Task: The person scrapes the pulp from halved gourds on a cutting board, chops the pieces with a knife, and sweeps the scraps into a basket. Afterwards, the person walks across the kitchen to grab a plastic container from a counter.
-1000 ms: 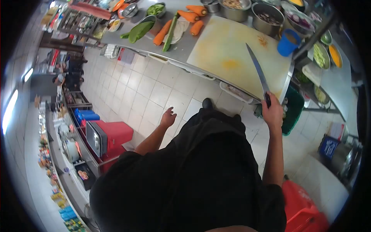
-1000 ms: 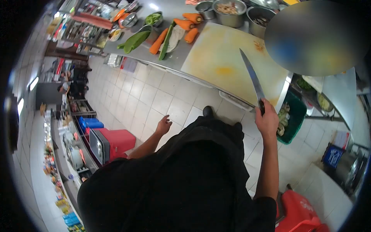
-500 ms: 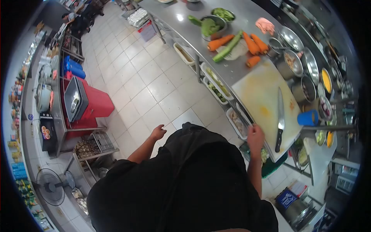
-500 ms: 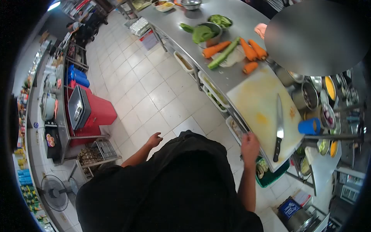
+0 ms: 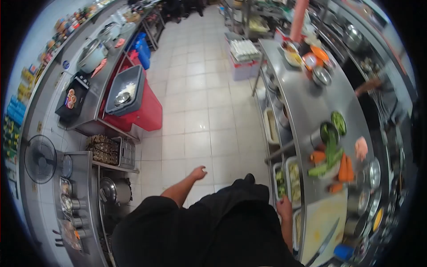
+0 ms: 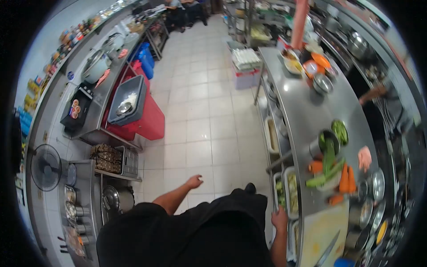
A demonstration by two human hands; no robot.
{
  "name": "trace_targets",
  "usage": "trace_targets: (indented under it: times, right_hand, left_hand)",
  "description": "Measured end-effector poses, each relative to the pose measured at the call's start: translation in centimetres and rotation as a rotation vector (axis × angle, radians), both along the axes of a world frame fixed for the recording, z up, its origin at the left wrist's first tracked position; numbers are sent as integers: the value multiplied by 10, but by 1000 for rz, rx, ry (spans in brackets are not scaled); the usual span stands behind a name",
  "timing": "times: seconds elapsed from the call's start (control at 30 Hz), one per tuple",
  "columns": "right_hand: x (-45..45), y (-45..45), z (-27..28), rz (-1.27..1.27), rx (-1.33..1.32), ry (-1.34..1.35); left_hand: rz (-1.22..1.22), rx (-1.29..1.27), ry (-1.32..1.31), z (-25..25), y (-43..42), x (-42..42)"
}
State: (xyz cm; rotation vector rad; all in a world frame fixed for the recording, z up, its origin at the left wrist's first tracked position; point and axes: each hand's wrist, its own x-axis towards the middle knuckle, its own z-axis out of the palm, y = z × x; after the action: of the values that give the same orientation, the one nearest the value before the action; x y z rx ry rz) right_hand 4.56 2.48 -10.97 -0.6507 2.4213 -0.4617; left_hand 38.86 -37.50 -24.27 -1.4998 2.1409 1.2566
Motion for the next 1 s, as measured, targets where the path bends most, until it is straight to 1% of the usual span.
trace_targets:
  times: [0.03, 0.07, 0.1, 0.13, 0.17, 0.2, 0.27, 0.33, 0.4, 0.47, 0.53, 0.63, 0.7, 0.73, 0.77, 0.8, 0.83, 0.87, 0.9, 0.93, 0.97, 1.0]
  right_hand:
    - [-9, -8, -12, -13, 30, -63]
    - [-13, -25, -6, 32, 41, -70]
    - [-26, -32, -35, 132, 46, -10]
    - [-40, -33, -81, 154, 18, -25]
    - [-51, -38, -113, 171, -8, -46]
    - [-61, -53, -123, 184, 27, -100]
    - [-79, -84, -136, 215, 182, -225]
    - [-102, -116, -146, 254, 317, -325]
    - [-128, -157, -161, 291, 392, -391]
    - [-155, -212, -166, 317, 442, -436]
    - [-183, -271, -179, 323, 456, -477]
    - [-228, -386, -222, 223, 347, -538]
    - [-240, -506, -179, 358, 285, -400]
    - [-242, -563, -159, 384, 224, -352]
    - [-238, -616, -136, 385, 136, -335]
    - [-234, -665, -124, 361, 9, -331]
    - [-230, -706, -115, 332, -117, -326]
    - [-225, -749, -99, 353, -137, -341]
    - [-219, -777, -87, 371, -151, -356]
    - [-213, -796, -94, 437, -173, -309]
    - [-212, -814, -114, 503, -190, -255]
    - [-212, -843, -121, 572, -228, -192]
  left_hand:
    - [0, -18, 58, -5, 0, -9]
    - [32, 22, 105, -8, -1, -18]
    - [20, 27, 127, -7, -1, -26]
    - [32, 59, 167, -6, -3, -32]
    - [17, 64, 166, 0, -6, -38]
    - [16, 77, 163, 5, -13, -40]
    - [17, 66, 111, 5, -32, -35]
    - [87, 84, 38, 11, -58, -20]
    - [146, 15, -44, 16, -87, 4]
    - [320, -5, -99, 32, -120, 20]
    - [535, -85, -16, 48, -148, 34]
    - [852, -151, 48, 54, -175, 36]
    - [868, -113, 10, 38, -183, 36]
    - [872, -97, -10, 28, -187, 34]
    - [874, -43, -31, 21, -190, 31]
    - [873, 13, -53, 13, -192, 27]
    - [831, 31, -64, -7, -190, 29]
    - [787, 53, -76, -23, -197, 31]
    - [779, 135, -76, -18, -214, 29]
    - [768, 218, -74, -2, -230, 26]
    - [754, 307, -67, 5, -246, 20]
    - [699, 275, -71, -11, -276, 25]
